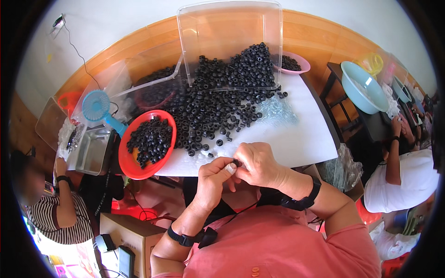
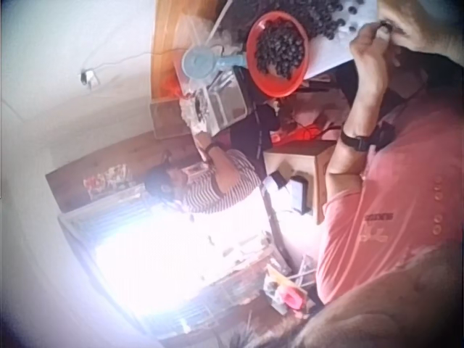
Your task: Assembling small black plastic or rubber shoe components by hand at a workstation.
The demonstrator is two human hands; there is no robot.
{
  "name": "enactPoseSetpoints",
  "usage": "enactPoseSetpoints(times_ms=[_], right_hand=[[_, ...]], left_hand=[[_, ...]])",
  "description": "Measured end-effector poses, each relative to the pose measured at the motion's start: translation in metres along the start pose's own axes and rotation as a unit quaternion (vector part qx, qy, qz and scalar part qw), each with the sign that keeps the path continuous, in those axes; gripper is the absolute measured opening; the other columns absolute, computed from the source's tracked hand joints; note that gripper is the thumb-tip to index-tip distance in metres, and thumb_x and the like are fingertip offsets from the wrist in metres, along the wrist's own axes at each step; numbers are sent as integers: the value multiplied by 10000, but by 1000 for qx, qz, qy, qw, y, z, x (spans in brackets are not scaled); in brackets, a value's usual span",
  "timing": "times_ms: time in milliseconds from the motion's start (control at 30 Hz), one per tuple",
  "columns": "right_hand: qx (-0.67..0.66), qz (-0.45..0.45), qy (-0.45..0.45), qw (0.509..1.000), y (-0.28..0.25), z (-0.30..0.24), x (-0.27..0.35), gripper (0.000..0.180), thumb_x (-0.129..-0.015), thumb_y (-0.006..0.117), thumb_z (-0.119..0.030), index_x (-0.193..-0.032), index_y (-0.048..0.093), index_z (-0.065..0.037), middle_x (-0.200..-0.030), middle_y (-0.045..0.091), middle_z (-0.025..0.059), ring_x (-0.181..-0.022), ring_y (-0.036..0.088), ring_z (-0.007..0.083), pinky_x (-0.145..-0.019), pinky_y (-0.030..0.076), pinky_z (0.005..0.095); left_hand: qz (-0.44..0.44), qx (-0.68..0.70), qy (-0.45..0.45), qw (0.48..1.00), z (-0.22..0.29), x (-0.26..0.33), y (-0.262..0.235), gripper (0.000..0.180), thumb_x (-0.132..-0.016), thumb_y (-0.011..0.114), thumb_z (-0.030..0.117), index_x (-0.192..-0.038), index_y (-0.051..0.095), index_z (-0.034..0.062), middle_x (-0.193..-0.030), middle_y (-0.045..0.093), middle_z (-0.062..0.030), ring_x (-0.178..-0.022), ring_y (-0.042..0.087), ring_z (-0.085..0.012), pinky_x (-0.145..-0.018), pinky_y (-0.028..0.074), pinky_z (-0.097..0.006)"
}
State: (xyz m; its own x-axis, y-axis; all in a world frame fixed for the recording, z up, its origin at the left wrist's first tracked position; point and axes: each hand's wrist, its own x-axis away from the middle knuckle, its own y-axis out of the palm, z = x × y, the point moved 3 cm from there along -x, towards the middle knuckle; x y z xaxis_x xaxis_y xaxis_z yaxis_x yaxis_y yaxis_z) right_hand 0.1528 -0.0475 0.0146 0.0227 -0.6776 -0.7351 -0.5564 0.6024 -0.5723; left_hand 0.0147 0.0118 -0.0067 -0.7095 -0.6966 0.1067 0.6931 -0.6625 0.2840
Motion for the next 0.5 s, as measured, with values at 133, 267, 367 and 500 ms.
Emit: enactPoseSetpoints(times_ms=[133, 267, 367, 500], right_hand=[[34, -17, -37, 999, 3, -8, -1, 337, -642, 746, -120, -820, 464, -72, -672, 541, 76, -563, 597, 282, -496, 455, 407], [22, 11, -19, 1000, 7, -11, 3, 326, -643, 747, -100, -800, 461, -81, -654, 530, 72, -530, 581, 280, -473, 435, 399], [9, 20, 23, 999, 12, -14, 10, 318, -654, 742, -90, -800, 459, -76, -643, 539, 85, -526, 582, 300, -467, 438, 407], [-11, 15, 66, 998, 10, -15, 19, 310, -682, 733, -97, -820, 458, -62, -657, 575, 110, -550, 603, 329, -482, 465, 426]], left_hand=[[-19, -7, -8, 1000, -4, -4, -9, 162, -948, 597, 76, -997, 678, -55, -753, 674, -96, -558, 590, -128, -489, 458, -229], [-11, -34, -10, 999, 0, -2, -8, 162, -945, 605, 86, -965, 686, -52, -723, 671, -96, -533, 578, -127, -479, 448, -225], [-11, -46, -19, 999, -1, -5, -10, 165, -944, 617, 100, -967, 690, -46, -719, 669, -87, -524, 569, -120, -475, 443, -223], [-19, -103, 4, 994, 1, -1, -6, 186, -939, 628, 107, -971, 692, -64, -757, 677, -97, -524, 577, -150, -454, 456, -238]])
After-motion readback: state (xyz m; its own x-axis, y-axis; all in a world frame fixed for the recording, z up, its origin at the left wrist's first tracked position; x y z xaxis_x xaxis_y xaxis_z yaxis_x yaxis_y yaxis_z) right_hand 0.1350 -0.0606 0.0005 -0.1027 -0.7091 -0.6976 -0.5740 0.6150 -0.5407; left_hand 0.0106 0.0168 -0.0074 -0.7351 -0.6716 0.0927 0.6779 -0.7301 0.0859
